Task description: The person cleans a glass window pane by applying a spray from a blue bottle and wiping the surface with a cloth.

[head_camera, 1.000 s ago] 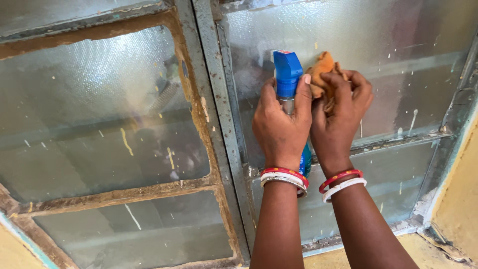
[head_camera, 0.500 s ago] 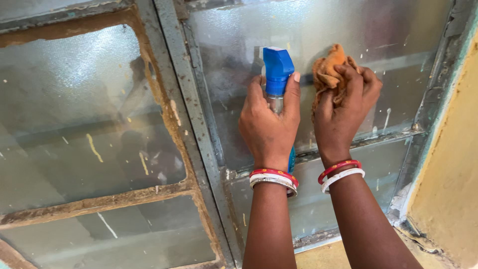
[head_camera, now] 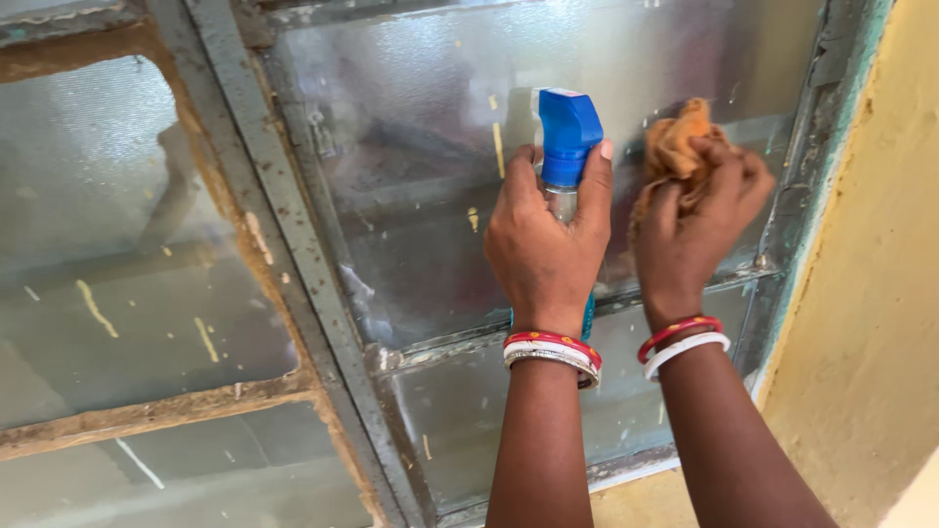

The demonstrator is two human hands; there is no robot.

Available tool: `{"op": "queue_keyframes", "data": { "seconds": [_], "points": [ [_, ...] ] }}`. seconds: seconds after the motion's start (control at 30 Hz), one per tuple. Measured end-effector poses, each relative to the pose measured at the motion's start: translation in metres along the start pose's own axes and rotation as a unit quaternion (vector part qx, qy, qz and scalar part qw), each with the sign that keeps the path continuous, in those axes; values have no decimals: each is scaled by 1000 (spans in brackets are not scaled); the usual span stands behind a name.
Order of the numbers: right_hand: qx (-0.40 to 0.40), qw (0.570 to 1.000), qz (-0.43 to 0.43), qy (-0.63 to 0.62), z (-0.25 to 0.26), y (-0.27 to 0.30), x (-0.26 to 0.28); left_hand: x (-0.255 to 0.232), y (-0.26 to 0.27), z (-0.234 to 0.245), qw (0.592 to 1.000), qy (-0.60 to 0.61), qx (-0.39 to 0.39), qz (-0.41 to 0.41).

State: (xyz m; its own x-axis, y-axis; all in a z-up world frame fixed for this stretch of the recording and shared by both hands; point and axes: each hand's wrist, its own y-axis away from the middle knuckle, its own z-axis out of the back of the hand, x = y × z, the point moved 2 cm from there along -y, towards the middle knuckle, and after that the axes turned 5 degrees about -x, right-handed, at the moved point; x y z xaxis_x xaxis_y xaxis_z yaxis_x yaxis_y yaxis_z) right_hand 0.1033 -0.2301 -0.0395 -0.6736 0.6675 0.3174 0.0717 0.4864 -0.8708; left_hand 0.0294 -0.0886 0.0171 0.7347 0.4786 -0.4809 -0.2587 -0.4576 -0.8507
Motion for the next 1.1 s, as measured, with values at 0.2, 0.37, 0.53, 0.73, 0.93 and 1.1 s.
{"op": "queue_keyframes", "data": {
  "seconds": [0.2, 0.37, 0.53, 0.73, 0.93, 1.1],
  "points": [
    [-16, 1000, -22, 15, 24, 3, -35, -4, 10, -29, 1000, 10, -18, -17],
    [15, 1000, -9, 14, 27, 3, -28, -10, 19, -53, 1000, 20, -12, -5],
    [22, 1000, -9, -7, 32, -13, -41, -18, 25, -67, 1000, 10, -4, 2],
    [-5, 999, -11, 33, 42, -8, -65, -18, 26, -71, 1000, -4, -17, -18],
    [-9, 999, -39, 7, 50, 0, -68, -20, 28, -73, 1000, -17, -15, -6],
    [-21, 998, -55, -10, 45, -19, -79, -21, 31, -74, 999, -24, -26, -19]
  ]
}}
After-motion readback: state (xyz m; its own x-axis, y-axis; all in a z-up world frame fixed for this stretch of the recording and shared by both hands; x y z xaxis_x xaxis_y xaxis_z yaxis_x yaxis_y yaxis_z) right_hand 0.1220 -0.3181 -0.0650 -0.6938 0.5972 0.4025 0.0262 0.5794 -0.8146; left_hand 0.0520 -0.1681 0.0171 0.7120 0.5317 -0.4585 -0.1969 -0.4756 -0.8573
